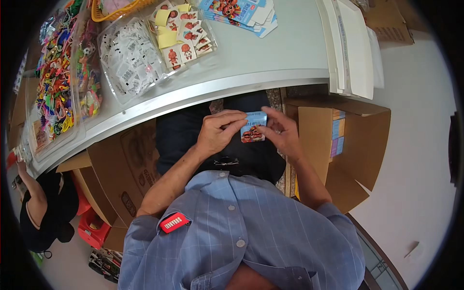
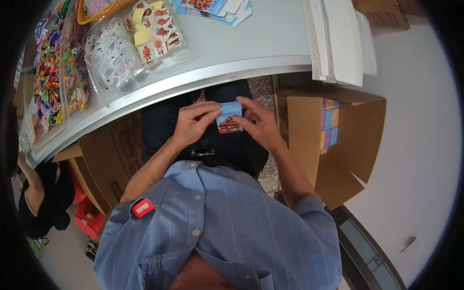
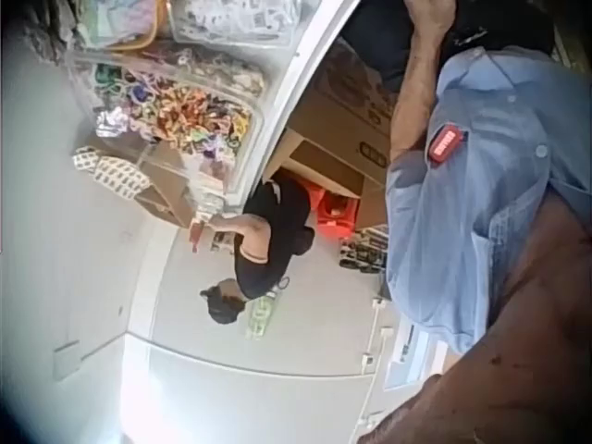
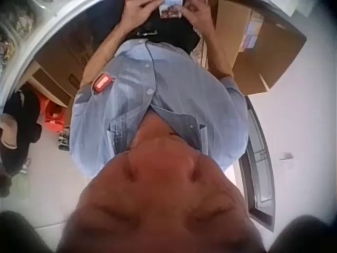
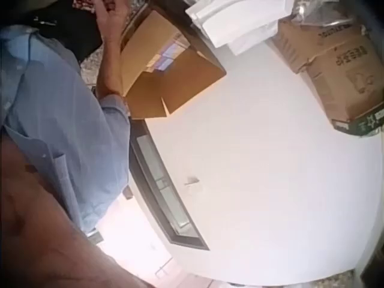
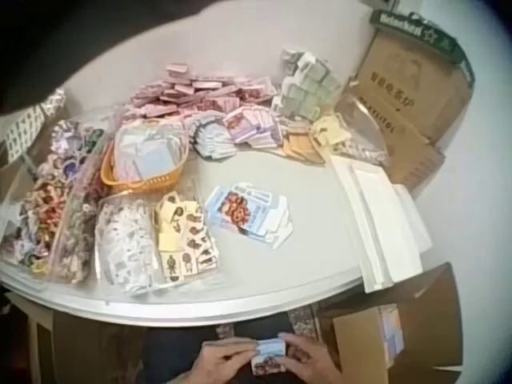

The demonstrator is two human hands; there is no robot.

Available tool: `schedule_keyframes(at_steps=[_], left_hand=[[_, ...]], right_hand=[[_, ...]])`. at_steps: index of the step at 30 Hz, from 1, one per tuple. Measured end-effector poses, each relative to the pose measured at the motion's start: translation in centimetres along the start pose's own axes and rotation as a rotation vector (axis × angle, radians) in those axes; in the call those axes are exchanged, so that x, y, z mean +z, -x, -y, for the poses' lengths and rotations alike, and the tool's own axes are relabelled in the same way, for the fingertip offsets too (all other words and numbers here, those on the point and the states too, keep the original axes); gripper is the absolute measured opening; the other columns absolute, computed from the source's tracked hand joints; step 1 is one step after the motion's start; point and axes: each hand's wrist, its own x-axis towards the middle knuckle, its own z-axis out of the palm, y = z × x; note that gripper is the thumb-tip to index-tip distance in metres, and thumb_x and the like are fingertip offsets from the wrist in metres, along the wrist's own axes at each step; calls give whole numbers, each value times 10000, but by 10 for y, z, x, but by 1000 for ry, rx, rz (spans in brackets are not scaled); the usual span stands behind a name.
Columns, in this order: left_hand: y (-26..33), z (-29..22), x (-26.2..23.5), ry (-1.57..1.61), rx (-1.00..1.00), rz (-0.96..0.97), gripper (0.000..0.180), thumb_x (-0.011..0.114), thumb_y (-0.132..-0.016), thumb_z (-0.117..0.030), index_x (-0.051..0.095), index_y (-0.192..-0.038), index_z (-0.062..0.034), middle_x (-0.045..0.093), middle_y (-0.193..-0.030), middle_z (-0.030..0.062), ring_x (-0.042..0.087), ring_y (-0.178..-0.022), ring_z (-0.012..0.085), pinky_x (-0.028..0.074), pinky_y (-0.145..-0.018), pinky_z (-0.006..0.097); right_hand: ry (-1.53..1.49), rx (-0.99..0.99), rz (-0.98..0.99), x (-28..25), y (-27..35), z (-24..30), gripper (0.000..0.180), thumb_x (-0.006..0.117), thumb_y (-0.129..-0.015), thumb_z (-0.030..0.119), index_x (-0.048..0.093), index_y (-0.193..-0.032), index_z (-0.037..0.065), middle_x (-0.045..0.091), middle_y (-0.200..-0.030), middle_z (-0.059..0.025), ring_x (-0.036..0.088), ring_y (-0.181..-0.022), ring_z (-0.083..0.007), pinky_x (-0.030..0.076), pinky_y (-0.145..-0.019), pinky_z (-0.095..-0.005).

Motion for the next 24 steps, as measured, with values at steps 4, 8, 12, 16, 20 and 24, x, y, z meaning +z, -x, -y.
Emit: schedule_keyframes(at_steps=[4, 8, 12, 16, 20, 24], left_hand=[[-3, -24, 7, 309, -230, -227, 236, 718, -922, -19, 718, -1157, -2, 714, -1122, 138, 695, -864, 136, 559, -733, 218], [-34, -94, 15, 670, -169, -436, 439, 738, -896, 6, 601, -1312, 37, 682, -1166, 123, 665, -765, 74, 549, -667, 210], [-32, -79, 11, 401, -140, -343, 412, 747, -901, -25, 596, -1279, 39, 678, -1147, 106, 651, -735, 64, 542, -653, 207], [-22, -67, 11, 438, -274, -331, 258, 717, -942, -89, 649, -1158, 34, 695, -910, 42, 633, -724, 57, 528, -644, 208], [-19, -59, 12, 377, -268, -279, 226, 716, -936, -67, 664, -1134, 28, 698, -913, 32, 600, -708, 40, 490, -613, 195], [-12, -57, 2, 322, -288, -265, 187, 690, -967, -102, 679, -1128, -6, 697, -933, 30, 654, -761, 72, 542, -667, 222]], right_hand=[[-181, 120, -215, 3, 6, 39, 467, 636, -965, 12, 522, -1418, 26, 658, -1149, -72, 620, -1003, -82, 503, -776, -224], [-125, 132, -445, -62, -25, 93, 453, 601, -1013, 218, 540, -1405, 2, 666, -1154, -77, 641, -937, -88, 475, -703, -222], [533, 88, -648, -121, -77, 137, 460, 616, -996, 302, 608, -1326, -19, 660, -1152, -133, 620, -921, -152, 506, -725, -265], [516, -272, -591, -97, -141, 185, 582, 708, -927, 386, 599, -1330, -20, 643, -1223, -174, 632, -1045, -245, 511, -888, -362], [899, -427, -390, -88, -247, 122, 720, 768, -833, 488, 608, -1294, -41, 616, -1286, -236, 616, -1146, -367, 489, -977, -422], [972, -247, -324, -75, -270, 111, 747, 776, -817, 498, 601, -1292, -52, 631, -1266, -236, 600, -1171, -381, 459, -1026, -430]])
